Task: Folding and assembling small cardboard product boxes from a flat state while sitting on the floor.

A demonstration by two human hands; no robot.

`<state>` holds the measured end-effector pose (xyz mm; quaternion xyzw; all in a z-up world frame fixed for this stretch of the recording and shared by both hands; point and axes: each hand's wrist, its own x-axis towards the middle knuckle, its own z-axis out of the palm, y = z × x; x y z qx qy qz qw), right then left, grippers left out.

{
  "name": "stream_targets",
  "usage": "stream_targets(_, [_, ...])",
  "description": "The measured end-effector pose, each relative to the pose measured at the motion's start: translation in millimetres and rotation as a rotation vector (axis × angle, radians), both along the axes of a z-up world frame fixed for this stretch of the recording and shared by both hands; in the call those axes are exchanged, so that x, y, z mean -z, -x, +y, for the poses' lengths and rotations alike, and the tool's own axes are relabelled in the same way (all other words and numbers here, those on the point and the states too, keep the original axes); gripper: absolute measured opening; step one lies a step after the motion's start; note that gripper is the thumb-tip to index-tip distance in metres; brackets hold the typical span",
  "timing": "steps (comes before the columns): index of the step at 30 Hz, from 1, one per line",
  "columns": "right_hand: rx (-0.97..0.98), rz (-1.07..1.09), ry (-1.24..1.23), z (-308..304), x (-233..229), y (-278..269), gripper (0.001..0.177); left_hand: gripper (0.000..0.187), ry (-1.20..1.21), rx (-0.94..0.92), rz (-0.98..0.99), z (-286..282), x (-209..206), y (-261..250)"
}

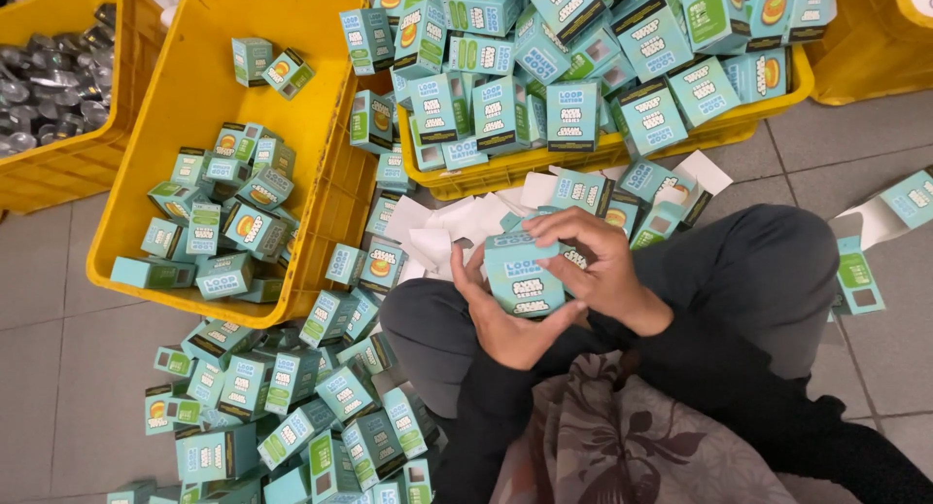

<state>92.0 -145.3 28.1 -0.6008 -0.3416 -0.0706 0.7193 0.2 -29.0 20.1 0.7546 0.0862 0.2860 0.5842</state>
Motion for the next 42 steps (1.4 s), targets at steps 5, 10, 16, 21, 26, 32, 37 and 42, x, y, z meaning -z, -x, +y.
stream_targets(5, [-0.172,0.152,0.057,-10,5,-3,0.021,0.139,-0.053,-0.056,0.003,0,16,-6])
stream_targets(10, [-0.077,0.234,0.11,-10,-5,-6,0.013,0.135,-0.17,-0.171,0.008,-12,7,-8])
stream_targets(16, [-0.106,0.147,0.104,-12,-12,-3,0.015,0.132,-0.126,-0.142,-0.09,-11,5,-8])
stream_targets(21, [-0.139,0.119,0.179,-16,-24,2,0.022,0.134,-0.119,-0.104,-0.061,-8,4,-6])
stream_targets(26, [-0.193,0.091,0.21,-20,-16,9,0.032,0.131,-0.133,-0.114,-0.08,-6,3,-6])
stream_targets(32, [-0.185,0.069,0.213,-23,6,10,0.025,0.121,-0.21,-0.133,-0.118,-8,17,-2])
stream_targets(37, [-0.168,0.1,0.21,-28,31,13,0.02,0.11,-0.22,-0.09,-0.101,-14,26,-3])
stream_targets(42, [-0.177,0.402,0.569,-49,76,19,0.069,0.093,-0.114,0.071,0.035,26,70,-3])
